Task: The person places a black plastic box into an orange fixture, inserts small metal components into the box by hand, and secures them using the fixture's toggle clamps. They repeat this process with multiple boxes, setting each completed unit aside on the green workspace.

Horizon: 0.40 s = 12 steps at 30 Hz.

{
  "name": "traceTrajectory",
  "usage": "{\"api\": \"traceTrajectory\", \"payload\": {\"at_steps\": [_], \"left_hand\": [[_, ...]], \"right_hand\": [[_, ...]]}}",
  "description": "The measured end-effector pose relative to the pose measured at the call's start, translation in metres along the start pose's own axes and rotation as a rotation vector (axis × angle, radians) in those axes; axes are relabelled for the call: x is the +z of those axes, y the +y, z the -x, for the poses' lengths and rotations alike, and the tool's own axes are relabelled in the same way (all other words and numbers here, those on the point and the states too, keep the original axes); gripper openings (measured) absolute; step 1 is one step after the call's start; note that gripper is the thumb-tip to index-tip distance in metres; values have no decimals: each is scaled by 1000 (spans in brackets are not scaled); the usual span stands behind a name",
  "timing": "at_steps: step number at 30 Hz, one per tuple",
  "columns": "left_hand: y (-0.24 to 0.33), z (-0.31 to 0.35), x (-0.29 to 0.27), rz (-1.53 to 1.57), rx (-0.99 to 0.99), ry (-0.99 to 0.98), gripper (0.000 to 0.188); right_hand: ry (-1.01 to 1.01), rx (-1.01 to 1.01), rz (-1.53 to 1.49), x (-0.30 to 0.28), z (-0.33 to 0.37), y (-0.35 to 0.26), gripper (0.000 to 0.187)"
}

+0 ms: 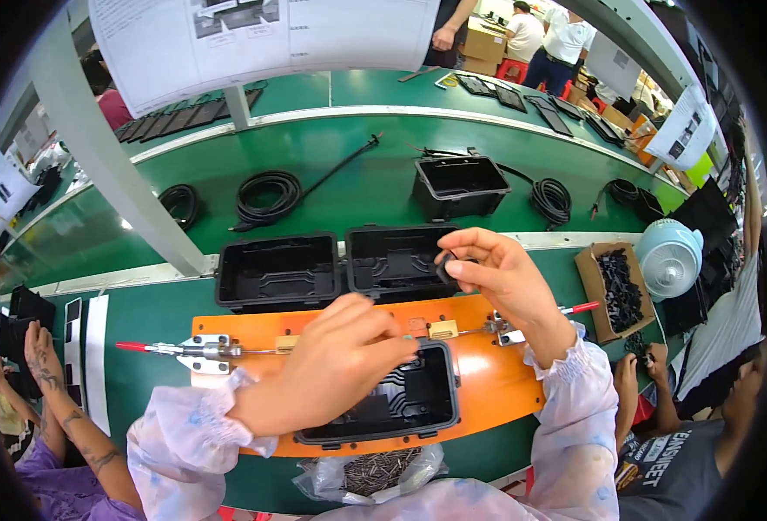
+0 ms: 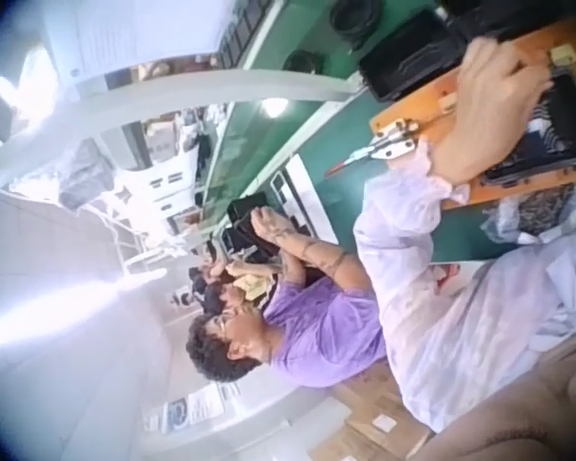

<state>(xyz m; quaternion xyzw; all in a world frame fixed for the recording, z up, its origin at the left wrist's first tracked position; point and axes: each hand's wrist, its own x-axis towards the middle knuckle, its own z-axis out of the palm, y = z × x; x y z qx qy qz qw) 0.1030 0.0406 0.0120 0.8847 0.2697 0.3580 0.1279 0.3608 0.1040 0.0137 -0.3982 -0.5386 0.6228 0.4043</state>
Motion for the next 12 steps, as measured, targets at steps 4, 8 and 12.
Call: {"api": "traceTrajectory", "payload": {"at_steps": [4, 8, 12], "left_hand": [[-13, -26, 39, -32, 73, 33, 15], [-19, -30, 51, 12, 59, -3, 11], [-22, -26, 49, -48, 139, -53, 7]], "right_hand": [[-24, -31, -19, -1, -2, 3, 28], [20, 26, -25, 6, 1, 2, 28], [-53, 33, 83, 4, -4, -2, 28]]}}
